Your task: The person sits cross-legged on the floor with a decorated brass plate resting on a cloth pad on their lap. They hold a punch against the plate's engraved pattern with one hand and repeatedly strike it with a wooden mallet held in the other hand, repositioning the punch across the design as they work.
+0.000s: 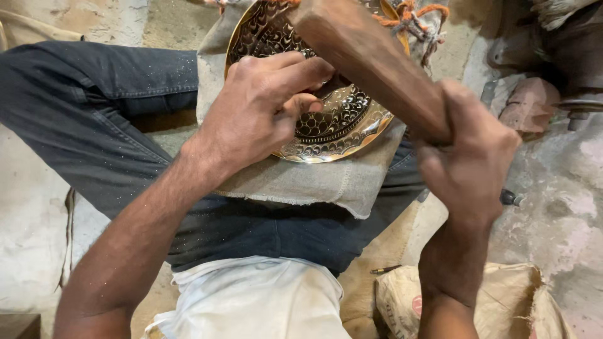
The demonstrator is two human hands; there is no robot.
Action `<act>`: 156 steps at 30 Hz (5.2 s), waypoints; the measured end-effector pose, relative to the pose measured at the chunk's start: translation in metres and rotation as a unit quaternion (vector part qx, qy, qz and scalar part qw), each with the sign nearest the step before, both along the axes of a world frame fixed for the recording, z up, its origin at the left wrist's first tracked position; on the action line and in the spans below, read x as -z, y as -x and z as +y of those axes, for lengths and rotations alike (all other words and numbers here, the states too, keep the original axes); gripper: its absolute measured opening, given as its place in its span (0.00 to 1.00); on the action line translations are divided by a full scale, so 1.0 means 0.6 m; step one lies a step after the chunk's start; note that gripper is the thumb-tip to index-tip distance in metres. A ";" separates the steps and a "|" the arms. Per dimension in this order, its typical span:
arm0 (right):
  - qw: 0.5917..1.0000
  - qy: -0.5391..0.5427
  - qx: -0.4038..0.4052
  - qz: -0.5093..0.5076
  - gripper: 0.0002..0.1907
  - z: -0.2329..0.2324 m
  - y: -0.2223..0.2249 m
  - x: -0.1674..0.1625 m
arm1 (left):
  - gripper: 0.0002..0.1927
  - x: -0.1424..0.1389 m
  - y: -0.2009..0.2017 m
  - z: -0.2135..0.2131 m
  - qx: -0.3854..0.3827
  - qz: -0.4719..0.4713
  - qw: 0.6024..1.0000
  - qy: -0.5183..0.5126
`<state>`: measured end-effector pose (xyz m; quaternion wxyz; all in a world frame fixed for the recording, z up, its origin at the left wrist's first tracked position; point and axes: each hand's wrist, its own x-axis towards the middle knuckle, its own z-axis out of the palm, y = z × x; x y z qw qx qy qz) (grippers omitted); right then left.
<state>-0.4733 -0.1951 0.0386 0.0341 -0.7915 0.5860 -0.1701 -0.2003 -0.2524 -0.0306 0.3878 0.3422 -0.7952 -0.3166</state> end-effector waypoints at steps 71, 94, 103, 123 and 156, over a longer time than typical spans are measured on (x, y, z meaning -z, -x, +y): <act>0.950 -0.269 0.092 -0.132 0.20 0.134 0.038 -0.003 | 0.26 -0.008 -0.005 -0.022 0.092 0.068 0.993 0.034; 0.946 -0.254 0.051 -0.197 0.25 0.126 0.007 -0.005 | 0.25 -0.015 -0.015 -0.025 0.093 0.039 0.994 0.034; 0.933 -0.225 0.010 -0.283 0.20 0.134 0.018 -0.004 | 0.23 -0.018 -0.015 -0.025 0.098 0.044 0.994 0.035; 0.914 -0.178 -0.100 -0.349 0.14 0.115 0.066 0.013 | 0.23 -0.019 -0.008 -0.016 0.060 0.059 0.996 0.026; 0.992 0.008 0.050 -0.112 0.29 0.068 0.102 0.045 | 0.20 -0.021 0.019 -0.003 0.038 0.085 0.996 -0.010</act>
